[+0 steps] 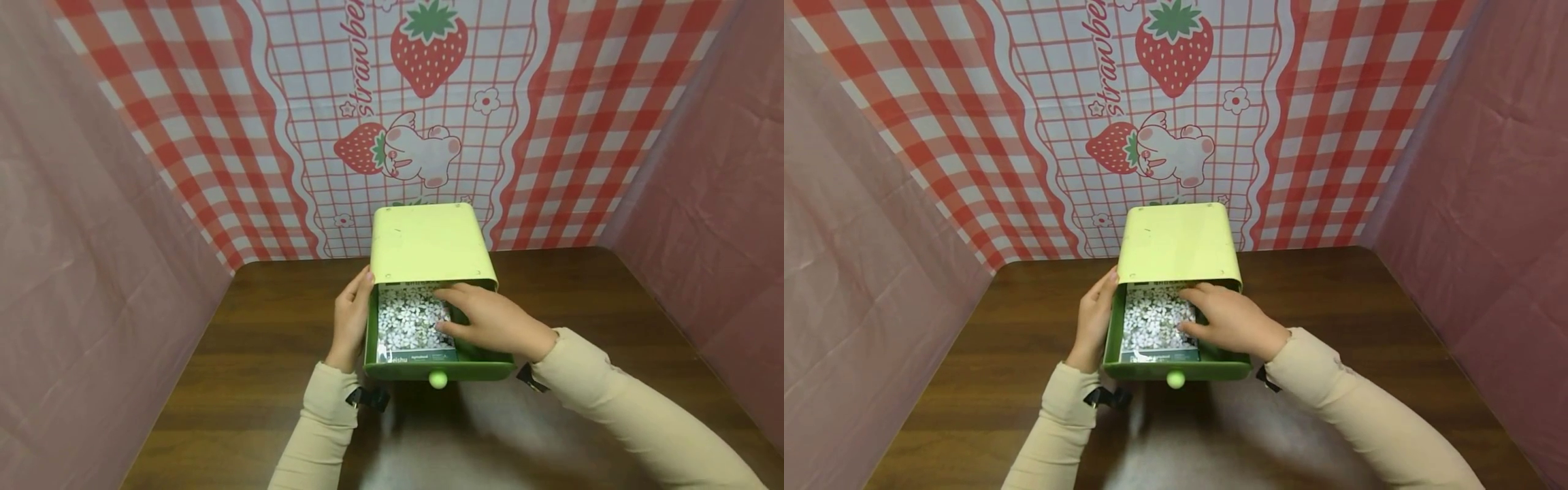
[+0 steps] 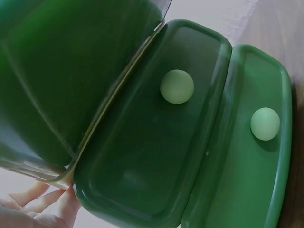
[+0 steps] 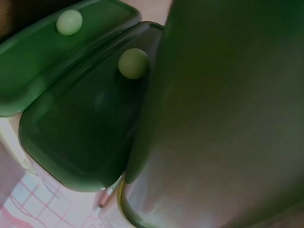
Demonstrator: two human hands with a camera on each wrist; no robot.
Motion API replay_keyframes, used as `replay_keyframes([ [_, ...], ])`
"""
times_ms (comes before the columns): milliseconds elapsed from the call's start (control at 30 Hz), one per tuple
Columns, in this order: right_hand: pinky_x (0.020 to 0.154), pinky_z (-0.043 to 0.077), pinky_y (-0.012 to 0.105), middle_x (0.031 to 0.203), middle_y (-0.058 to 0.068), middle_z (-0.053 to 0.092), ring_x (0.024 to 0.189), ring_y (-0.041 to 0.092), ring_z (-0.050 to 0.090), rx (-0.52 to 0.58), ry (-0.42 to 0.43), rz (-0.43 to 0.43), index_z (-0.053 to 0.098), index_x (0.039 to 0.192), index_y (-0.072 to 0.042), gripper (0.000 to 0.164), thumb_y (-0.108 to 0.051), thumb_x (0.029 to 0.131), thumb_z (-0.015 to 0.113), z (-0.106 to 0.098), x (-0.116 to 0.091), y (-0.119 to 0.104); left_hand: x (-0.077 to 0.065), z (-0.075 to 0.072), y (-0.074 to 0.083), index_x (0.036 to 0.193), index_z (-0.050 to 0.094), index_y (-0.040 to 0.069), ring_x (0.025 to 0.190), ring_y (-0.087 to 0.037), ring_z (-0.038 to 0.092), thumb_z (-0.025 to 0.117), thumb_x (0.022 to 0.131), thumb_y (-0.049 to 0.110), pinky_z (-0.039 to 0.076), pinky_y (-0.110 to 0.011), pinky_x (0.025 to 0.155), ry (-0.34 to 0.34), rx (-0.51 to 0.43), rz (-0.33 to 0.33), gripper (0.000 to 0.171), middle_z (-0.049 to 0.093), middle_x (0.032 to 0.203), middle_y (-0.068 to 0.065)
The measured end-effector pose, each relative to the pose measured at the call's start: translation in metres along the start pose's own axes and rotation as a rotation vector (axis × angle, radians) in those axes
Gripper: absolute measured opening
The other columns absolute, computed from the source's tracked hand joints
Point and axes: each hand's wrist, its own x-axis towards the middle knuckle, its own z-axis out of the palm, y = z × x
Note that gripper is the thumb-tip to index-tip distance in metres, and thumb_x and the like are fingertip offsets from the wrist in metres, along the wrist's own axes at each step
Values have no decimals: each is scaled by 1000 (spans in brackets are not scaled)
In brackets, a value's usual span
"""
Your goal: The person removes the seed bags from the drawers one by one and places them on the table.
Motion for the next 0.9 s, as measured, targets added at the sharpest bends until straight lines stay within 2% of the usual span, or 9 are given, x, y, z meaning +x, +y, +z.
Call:
replay_keyframes([
  [233, 102, 48, 52, 140, 19, 54, 123, 35, 57, -142, -26, -37, 46, 146, -5, 75, -51, 89, 65, 3, 3, -3, 0, 0, 1, 139, 57, 17, 138, -22, 46, 57, 98, 43, 37, -40, 116, 23, 20, -6, 49, 53, 146, -4],
  [400, 108, 43, 53, 144, 21, 51, 130, 36, 52, -173, -55, -41, 43, 147, -3, 80, -54, 89, 64, 5, 5, -5, 0, 1, 1, 139, 57, 17, 138, -22, 46, 57, 98, 43, 38, -41, 115, 19, 13, -11, 49, 53, 146, -4],
  [700, 108, 42, 56, 149, 24, 44, 133, 38, 48, -236, -97, -49, 41, 149, -5, 88, -64, 87, 59, 12, 8, -7, -2, 0, 0, 140, 56, 16, 139, -20, 44, 57, 98, 41, 36, -39, 117, -2, -15, -14, 48, 52, 147, -3],
  [900, 109, 41, 56, 153, 24, 37, 135, 38, 46, -208, -75, -64, 39, 150, -5, 90, -64, 86, 61, 12, 8, -7, -1, -1, 0, 141, 54, 16, 140, -20, 43, 56, 99, 42, 36, -40, 117, -17, -26, -5, 49, 51, 148, -4],
])
